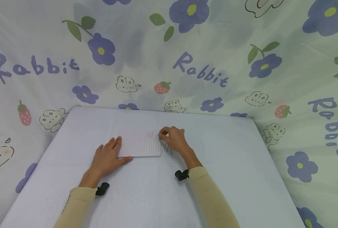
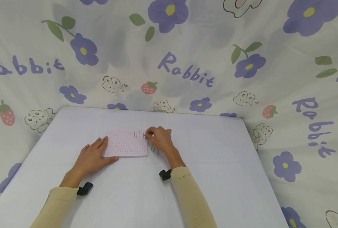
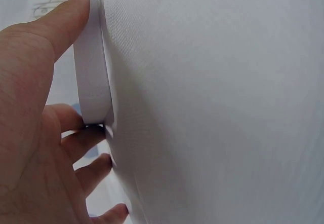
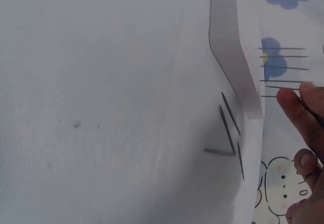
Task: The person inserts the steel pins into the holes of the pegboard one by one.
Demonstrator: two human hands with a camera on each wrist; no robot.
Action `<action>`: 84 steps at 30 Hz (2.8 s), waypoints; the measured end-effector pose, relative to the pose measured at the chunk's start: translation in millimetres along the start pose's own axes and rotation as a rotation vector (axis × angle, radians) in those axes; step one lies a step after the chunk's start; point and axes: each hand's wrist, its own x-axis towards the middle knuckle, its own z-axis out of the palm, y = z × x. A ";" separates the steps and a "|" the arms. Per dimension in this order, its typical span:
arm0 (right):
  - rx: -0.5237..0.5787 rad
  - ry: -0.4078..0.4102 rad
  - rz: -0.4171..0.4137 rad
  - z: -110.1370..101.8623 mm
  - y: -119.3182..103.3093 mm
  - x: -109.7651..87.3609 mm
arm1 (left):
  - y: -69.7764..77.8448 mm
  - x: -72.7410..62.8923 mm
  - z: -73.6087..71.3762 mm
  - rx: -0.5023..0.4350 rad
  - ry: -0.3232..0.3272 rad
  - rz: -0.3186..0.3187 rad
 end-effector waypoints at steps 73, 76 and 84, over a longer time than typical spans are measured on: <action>0.011 -0.099 0.245 -2.6 40.0 -49.7 | 2.8 0.1 -2.3 0.012 0.000 0.017; 0.006 -0.101 0.239 -5.8 40.8 -49.7 | 3.5 -0.3 -3.0 0.014 0.002 0.019; 0.009 -0.109 0.240 -11.6 42.0 -48.4 | 4.0 -0.9 -4.0 0.022 0.009 0.021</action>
